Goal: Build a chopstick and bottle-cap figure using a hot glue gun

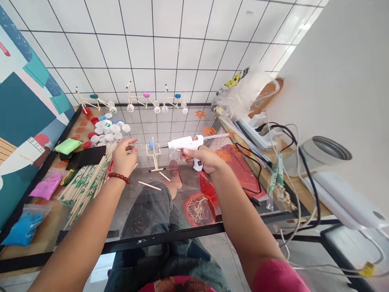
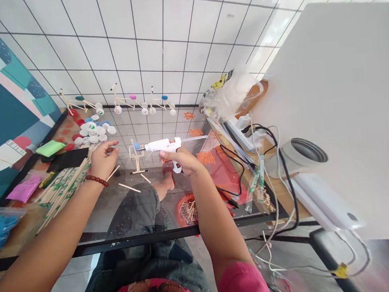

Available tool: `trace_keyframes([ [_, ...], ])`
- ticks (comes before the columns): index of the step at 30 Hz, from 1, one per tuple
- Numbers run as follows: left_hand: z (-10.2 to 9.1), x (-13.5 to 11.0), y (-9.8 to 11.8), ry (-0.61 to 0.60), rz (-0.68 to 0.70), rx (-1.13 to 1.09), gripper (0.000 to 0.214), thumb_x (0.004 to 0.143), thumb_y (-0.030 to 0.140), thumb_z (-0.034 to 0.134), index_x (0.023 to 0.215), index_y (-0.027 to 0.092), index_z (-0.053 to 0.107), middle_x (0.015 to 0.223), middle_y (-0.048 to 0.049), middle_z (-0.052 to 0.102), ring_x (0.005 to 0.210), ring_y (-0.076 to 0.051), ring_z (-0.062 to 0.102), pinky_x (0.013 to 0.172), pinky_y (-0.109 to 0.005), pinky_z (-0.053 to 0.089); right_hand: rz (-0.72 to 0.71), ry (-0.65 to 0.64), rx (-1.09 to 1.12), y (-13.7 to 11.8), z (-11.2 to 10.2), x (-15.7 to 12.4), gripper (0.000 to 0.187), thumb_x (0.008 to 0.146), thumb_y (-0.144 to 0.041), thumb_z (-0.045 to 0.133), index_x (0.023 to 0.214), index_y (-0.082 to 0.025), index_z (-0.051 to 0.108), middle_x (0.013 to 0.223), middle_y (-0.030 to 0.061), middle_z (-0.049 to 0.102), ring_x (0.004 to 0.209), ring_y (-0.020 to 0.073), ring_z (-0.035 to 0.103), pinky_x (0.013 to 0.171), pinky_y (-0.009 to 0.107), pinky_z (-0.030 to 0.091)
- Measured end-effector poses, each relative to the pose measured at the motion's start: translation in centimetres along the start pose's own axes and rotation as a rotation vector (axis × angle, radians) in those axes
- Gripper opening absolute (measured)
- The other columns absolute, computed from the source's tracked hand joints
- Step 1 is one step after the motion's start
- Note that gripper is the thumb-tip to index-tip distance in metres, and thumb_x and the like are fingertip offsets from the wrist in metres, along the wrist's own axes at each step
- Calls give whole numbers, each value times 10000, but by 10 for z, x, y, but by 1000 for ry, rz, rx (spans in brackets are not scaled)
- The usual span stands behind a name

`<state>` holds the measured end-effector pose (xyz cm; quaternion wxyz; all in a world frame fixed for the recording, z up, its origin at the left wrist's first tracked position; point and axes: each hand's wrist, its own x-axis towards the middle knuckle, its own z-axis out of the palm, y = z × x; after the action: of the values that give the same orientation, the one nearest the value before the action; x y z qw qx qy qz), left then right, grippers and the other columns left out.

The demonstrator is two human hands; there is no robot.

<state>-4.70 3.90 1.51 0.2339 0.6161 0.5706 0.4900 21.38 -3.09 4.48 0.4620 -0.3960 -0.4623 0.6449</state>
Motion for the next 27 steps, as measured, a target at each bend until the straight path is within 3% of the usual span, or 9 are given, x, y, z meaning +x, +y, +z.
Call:
trace_keyframes([
  [5, -8, 4, 3, 131, 39, -95, 304, 744, 173, 595, 1021, 174, 722, 1023, -75, 700, 773, -152, 636, 635, -246, 498, 99, -72, 250, 7, 6, 6, 446, 616, -450, 853, 879, -149, 653, 633, 3, 631, 450, 39, 323, 463, 206, 240],
  [12, -8, 5, -1, 139, 34, -112, 319, 739, 146, 581, 1029, 184, 709, 1086, -75, 698, 779, -145, 632, 625, -240, 496, 79, -137, 500, 5, 16, 9, 394, 719, -515, 751, 866, -174, 615, 653, -33, 570, 448, 43, 268, 464, 212, 290],
  [18, -7, 2, 1, 96, 21, -93, 337, 752, 150, 570, 1070, 162, 683, 1149, -99, 675, 798, -144, 637, 628, -240, 496, -4, -35, 477, 0, 21, 8, 353, 716, -524, 683, 842, -212, 576, 684, -31, 517, 503, 94, 308, 527, 259, 325],
  [23, -7, 2, 3, 77, 6, -81, 325, 753, 145, 571, 1061, 164, 673, 1162, -100, 667, 801, -144, 640, 633, -241, 506, -15, 56, 321, 0, 22, 9, 381, 704, -585, 627, 813, -230, 544, 690, -17, 501, 524, 116, 285, 561, 287, 306],
  [27, -7, 1, 3, 73, 4, -61, 331, 752, 135, 571, 1066, 159, 673, 1157, -102, 671, 803, -148, 645, 635, -243, 510, -40, 62, 319, 1, 25, 8, 359, 691, -557, 631, 810, -228, 548, 696, -18, 492, 530, 116, 291, 558, 289, 324],
])
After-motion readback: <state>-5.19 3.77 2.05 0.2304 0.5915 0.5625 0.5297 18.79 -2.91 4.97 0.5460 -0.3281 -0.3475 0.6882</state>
